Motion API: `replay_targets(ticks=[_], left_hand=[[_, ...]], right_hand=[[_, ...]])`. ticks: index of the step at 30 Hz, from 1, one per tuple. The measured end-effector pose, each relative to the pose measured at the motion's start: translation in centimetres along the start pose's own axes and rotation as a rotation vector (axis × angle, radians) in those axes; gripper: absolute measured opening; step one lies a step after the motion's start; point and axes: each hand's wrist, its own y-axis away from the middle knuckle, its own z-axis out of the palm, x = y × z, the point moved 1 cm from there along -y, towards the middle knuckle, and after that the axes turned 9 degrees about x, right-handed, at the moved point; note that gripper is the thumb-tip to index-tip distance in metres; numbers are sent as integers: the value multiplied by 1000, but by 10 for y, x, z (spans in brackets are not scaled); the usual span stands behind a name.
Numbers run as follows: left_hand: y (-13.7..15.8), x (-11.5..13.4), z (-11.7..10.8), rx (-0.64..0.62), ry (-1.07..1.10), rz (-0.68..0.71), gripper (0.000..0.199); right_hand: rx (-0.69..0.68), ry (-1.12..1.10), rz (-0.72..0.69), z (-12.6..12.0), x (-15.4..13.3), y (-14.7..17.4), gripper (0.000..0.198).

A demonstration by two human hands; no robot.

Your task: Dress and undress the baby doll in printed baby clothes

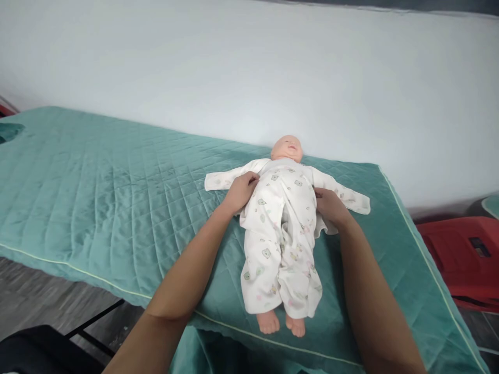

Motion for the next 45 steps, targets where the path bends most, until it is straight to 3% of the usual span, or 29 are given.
replay_targets(ticks=[4,8,11,15,21,24,30,35,42,45], left_hand=[[1,-1,-3,-110,158,-97,14],[3,3,-8,-234,308,-206,28],[4,8,-12,-257,311,-303,29],[4,14,-13,-273,240,-375,24],[2,9,-8,-334,276,-397,26],[2,2,-2,-315,343,-361,30],[4,1,6,-234,386,-377,26],[5,1,8,-188,380,-340,21],[4,-3,11,-107,127,-225,15],[2,-2,10,-49,-74,-182,15]], right_hand=[[115,202,-76,2,-2,-6,9],[169,324,-156,3,2,-10,14],[151,192,-220,5,7,-10,17],[168,-92,-196,6,13,-8,17],[341,-63,-189,5,4,-6,20],[370,-31,-236,5,-2,-6,24],[173,-28,-237,1,-2,-10,16],[86,35,-248,-5,-5,-8,12],[33,135,-227,-9,-11,-6,18],[130,176,-215,-8,-9,-7,18]])
